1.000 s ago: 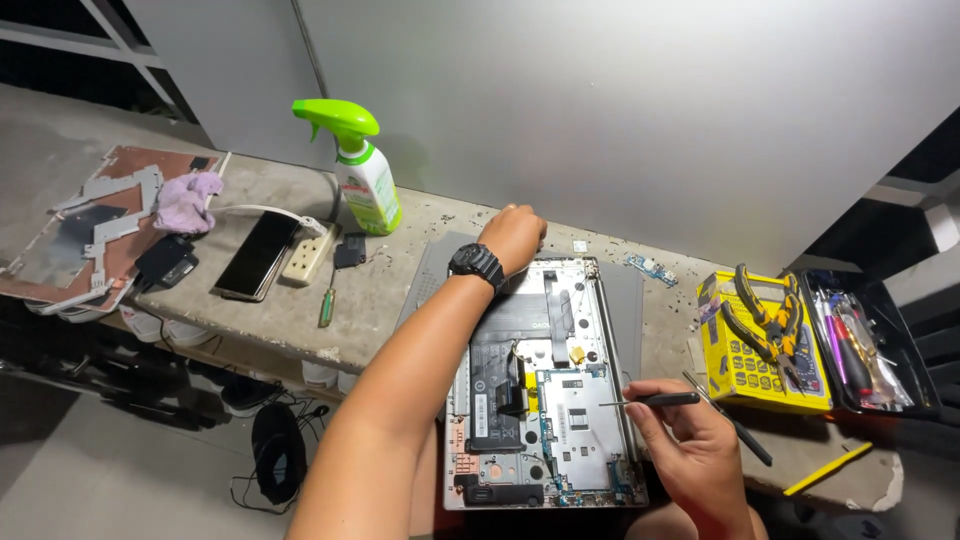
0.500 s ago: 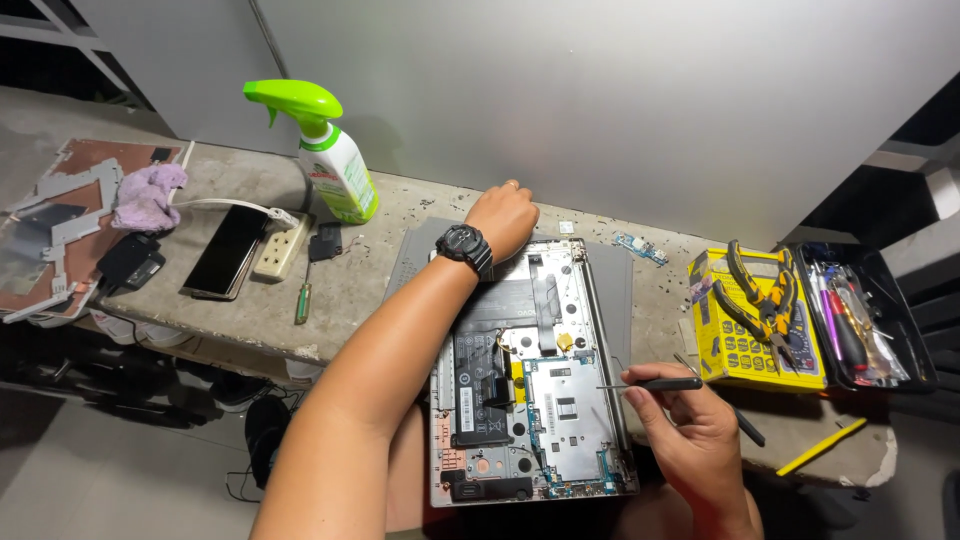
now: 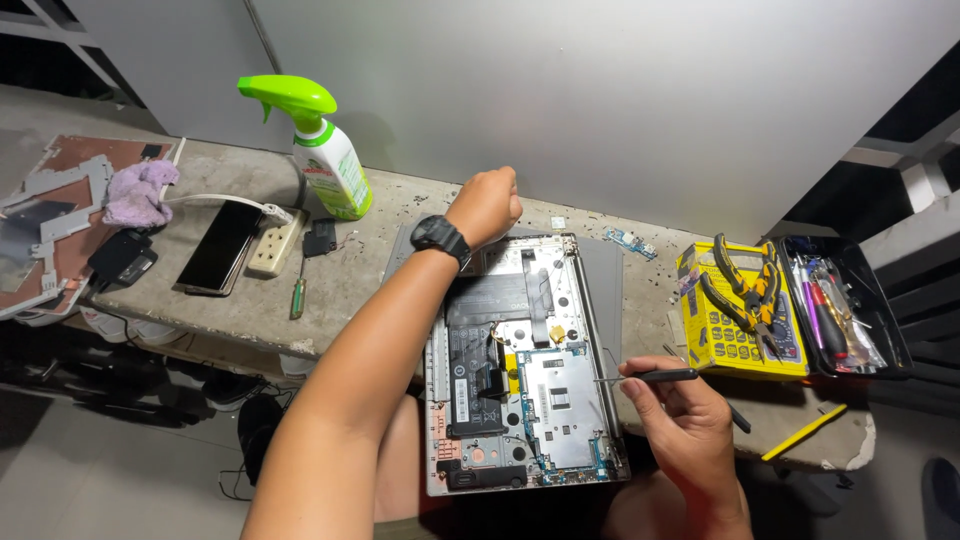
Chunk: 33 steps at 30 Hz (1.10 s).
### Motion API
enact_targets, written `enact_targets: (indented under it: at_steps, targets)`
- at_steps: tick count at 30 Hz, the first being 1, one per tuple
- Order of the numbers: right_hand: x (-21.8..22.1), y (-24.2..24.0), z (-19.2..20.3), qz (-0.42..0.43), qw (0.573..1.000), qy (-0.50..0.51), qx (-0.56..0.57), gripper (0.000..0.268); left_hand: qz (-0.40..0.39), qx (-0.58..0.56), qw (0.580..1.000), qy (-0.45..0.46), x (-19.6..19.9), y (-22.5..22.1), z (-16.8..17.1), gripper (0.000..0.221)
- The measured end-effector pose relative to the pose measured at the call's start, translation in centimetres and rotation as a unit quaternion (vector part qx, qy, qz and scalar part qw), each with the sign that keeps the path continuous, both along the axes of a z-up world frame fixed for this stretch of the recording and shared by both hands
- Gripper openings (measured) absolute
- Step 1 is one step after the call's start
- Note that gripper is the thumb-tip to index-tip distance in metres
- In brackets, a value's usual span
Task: Assembling internal components of a laptop, including the motherboard and ribbon cables
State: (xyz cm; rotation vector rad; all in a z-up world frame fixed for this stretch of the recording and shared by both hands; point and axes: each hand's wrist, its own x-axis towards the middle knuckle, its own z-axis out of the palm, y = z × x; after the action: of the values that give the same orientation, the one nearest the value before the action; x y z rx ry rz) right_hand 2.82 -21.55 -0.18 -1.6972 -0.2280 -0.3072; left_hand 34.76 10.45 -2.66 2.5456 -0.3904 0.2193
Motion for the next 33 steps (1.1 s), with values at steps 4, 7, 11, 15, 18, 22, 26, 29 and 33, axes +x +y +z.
enact_targets:
  at_steps: [4,7,11,15,18,22,26,29,33]
  targets:
    - [0.2,0.4,0.5,-0.005,1.000,0.004,0.009,0.024,0.059,-0.209,0.975,0.056,-8.2,0.5,6.2,0.019]
    - [0.3,1.2,1.9,-0.016,1.000,0.011,0.023,0.025,0.059,-0.389,0.916,0.074,-13.2,1.3,6.8,0.013]
    - [1.5,2.3,1.7,-0.039,0.989,0.024,0.139,0.020,0.029,-0.534,0.835,0.131,-19.2,0.1,5.4,0.021]
    - [2.4,3.2,0.7,-0.024,0.969,0.002,0.246,0.027,-0.040,-0.583,0.795,0.162,-26.1,-3.3,7.1,0.023]
    - [1.9,3.7,0.3,-0.030,0.964,0.008,0.263,0.026,-0.044,-0.607,0.774,0.176,-29.1,-6.1,5.8,0.026]
    - [0.9,4.3,0.8,-0.028,0.963,-0.010,0.269,0.020,-0.033,-0.638,0.747,0.184,-30.7,-8.1,4.3,0.031]
    - [-0.4,5.4,2.3,-0.015,0.966,-0.026,0.257,0.019,-0.033,-0.661,0.724,0.196,-31.3,-9.3,3.6,0.030]
    - [-0.7,5.5,2.2,-0.012,0.968,-0.034,0.250,0.020,-0.033,-0.681,0.704,0.200,-31.5,-9.5,3.2,0.030]
    - [-1.2,5.5,2.7,-0.011,0.969,-0.045,0.243,0.021,-0.020,-0.719,0.664,0.204,-31.5,-9.8,3.0,0.028]
